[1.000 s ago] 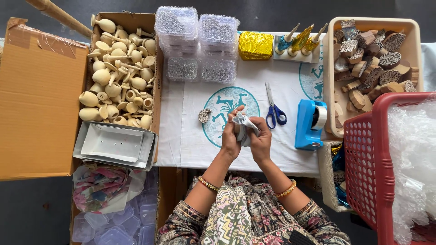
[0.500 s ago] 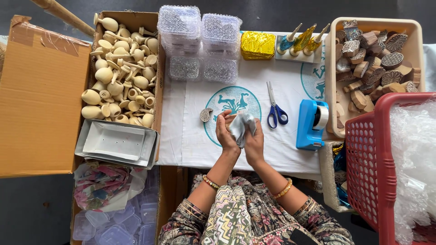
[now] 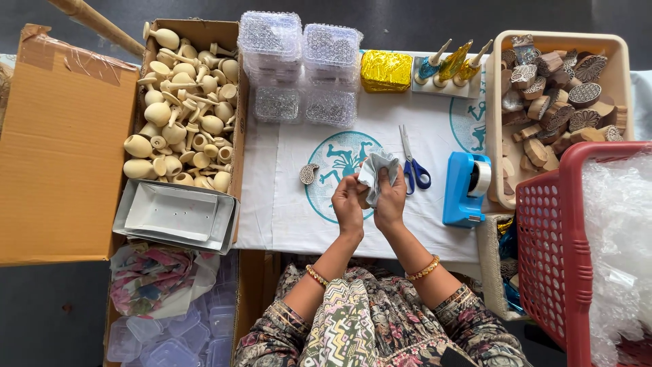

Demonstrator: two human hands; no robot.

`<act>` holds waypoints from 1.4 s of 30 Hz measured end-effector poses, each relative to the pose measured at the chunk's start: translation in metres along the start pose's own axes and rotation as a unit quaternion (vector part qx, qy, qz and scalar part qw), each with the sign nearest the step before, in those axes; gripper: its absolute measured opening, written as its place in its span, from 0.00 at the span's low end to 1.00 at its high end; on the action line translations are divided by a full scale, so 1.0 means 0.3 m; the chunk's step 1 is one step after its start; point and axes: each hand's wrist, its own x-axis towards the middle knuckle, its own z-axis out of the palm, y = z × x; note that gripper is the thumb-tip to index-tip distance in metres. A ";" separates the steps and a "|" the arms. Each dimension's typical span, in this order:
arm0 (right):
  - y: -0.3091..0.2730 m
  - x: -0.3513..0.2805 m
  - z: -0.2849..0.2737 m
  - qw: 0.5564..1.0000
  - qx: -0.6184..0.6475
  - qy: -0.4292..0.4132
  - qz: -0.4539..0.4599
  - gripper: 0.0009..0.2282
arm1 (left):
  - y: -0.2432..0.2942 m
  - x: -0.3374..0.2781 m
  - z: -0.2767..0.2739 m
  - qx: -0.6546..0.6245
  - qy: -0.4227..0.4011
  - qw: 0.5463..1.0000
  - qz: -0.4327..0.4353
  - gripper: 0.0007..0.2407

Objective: The person wipes two small wooden items with a cloth, places them into a clear plastic container, and then wraps the container in bubble wrap. The person folds the bubble wrap around the container and secures it with tape.

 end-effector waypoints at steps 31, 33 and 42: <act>0.098 -0.076 -0.141 0.994 -0.113 0.002 0.011 0.10 | 0.114 0.014 0.089 0.058 -0.081 0.993 0.068 0.15; 0.124 -0.098 -0.136 0.993 -0.121 -0.008 0.009 0.11 | 0.117 0.034 0.082 0.060 -0.065 0.991 0.099 0.14; -0.050 0.090 -0.169 0.996 -0.058 0.039 -0.050 0.10 | 0.073 -0.044 0.114 0.068 -0.178 0.979 -0.068 0.18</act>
